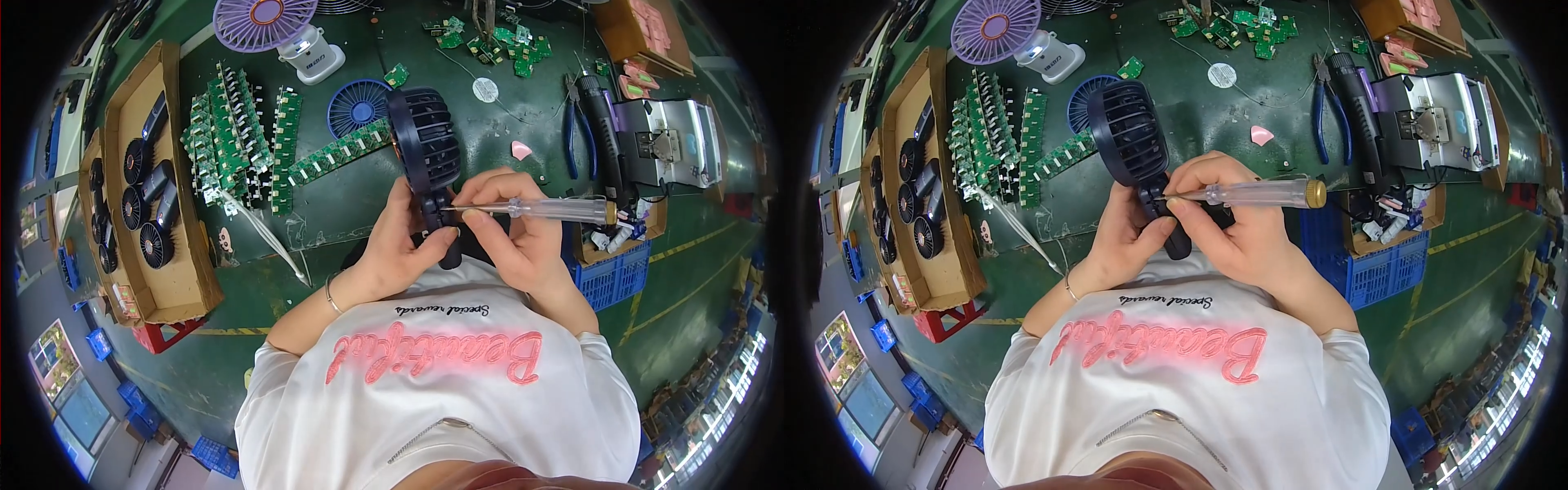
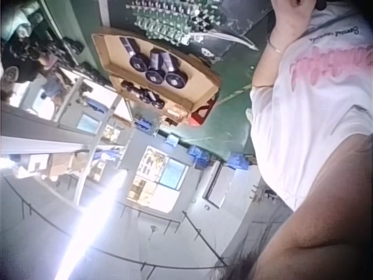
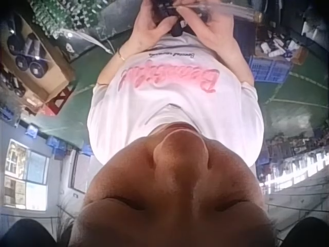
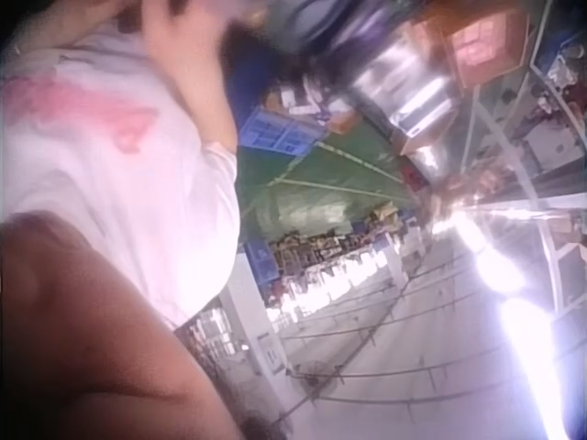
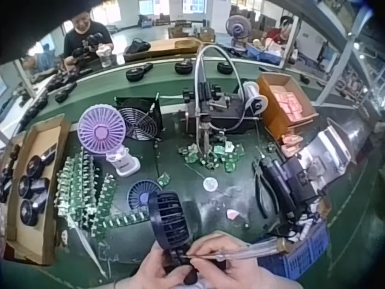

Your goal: The person assembles portable fans by driving screws with an electric screwdriver, testing the fans, separating circuit boards from an array, and connecting circuit boards and batteries into fan casings.

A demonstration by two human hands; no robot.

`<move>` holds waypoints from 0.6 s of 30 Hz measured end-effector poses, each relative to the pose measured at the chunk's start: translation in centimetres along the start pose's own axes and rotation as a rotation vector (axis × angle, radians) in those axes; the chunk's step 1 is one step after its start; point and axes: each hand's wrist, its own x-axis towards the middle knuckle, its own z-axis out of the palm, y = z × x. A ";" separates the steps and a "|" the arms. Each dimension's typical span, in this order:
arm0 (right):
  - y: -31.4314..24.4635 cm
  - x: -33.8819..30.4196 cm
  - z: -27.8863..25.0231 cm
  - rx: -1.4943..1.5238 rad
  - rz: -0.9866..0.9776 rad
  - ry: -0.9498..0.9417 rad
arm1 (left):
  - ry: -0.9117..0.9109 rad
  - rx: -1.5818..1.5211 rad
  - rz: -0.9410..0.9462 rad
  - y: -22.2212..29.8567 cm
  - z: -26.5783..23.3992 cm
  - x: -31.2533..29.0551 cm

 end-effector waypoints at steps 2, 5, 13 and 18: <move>0.0 0.0 0.0 -0.006 -0.005 -0.003 | -0.001 -0.015 0.007 0.1 0.1 0.1; 0.0 0.0 0.1 -0.024 0.004 -0.009 | -0.005 -0.032 0.011 0.0 0.1 0.2; -0.4 0.7 -0.3 -0.185 -0.001 -0.113 | -0.007 0.000 0.004 -0.1 -0.1 0.3; -0.6 1.0 -0.3 -0.299 -0.086 -0.145 | 0.009 0.034 -0.028 -0.3 -0.1 0.2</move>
